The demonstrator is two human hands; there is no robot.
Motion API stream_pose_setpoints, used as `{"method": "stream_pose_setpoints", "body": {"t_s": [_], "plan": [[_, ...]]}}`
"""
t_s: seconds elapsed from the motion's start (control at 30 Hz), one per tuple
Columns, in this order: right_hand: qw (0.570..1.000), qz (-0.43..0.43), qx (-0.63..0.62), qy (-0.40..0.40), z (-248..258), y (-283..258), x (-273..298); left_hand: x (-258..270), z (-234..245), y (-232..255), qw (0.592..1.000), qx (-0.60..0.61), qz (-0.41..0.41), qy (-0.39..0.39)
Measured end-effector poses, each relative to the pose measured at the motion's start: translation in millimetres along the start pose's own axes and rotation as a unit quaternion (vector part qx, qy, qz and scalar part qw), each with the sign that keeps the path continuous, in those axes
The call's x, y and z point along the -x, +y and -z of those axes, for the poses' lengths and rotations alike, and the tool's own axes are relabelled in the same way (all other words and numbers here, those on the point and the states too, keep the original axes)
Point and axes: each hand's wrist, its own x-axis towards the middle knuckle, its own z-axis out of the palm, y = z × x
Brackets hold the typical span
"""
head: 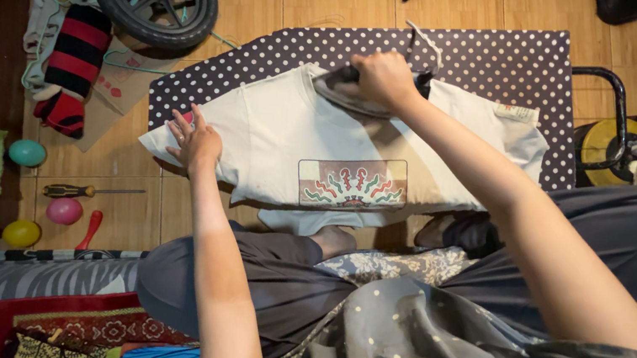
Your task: The person irons a t-shirt on a small ironing board by hand, smoothing the fabric and moving the iron across various sections of the garment.
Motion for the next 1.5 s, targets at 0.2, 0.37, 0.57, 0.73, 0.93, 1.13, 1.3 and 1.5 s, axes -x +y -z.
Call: {"method": "stream_pose_setpoints", "body": {"t_s": [0.2,0.37,0.57,0.73,0.93,1.13,1.3,1.5], "plan": [[0.992,0.064,-0.003,-0.109,32,13,3,3,5,3,1.0,0.001,0.0,-0.005],[0.996,-0.062,-0.045,-0.033,36,34,4,2,4,1,1.0,0.009,-0.003,-0.006],[0.986,-0.134,-0.023,-0.098,40,36,2,4,6,3,1.0,0.013,0.001,-0.008],[0.985,-0.146,-0.048,-0.073,26,39,6,1,6,2,1.0,0.012,-0.001,-0.011],[0.992,-0.116,0.006,-0.041,38,71,-3,-2,1,1,1.0,0.009,-0.001,-0.012],[0.998,-0.01,0.048,-0.038,35,67,3,-3,5,1,1.0,0.006,0.005,-0.022],[0.997,0.038,0.003,-0.061,20,36,30,-5,-1,-1,1.0,-0.001,-0.001,-0.017],[0.991,0.107,-0.013,-0.082,41,9,52,-2,3,0,1.0,0.007,0.003,-0.021]]}}
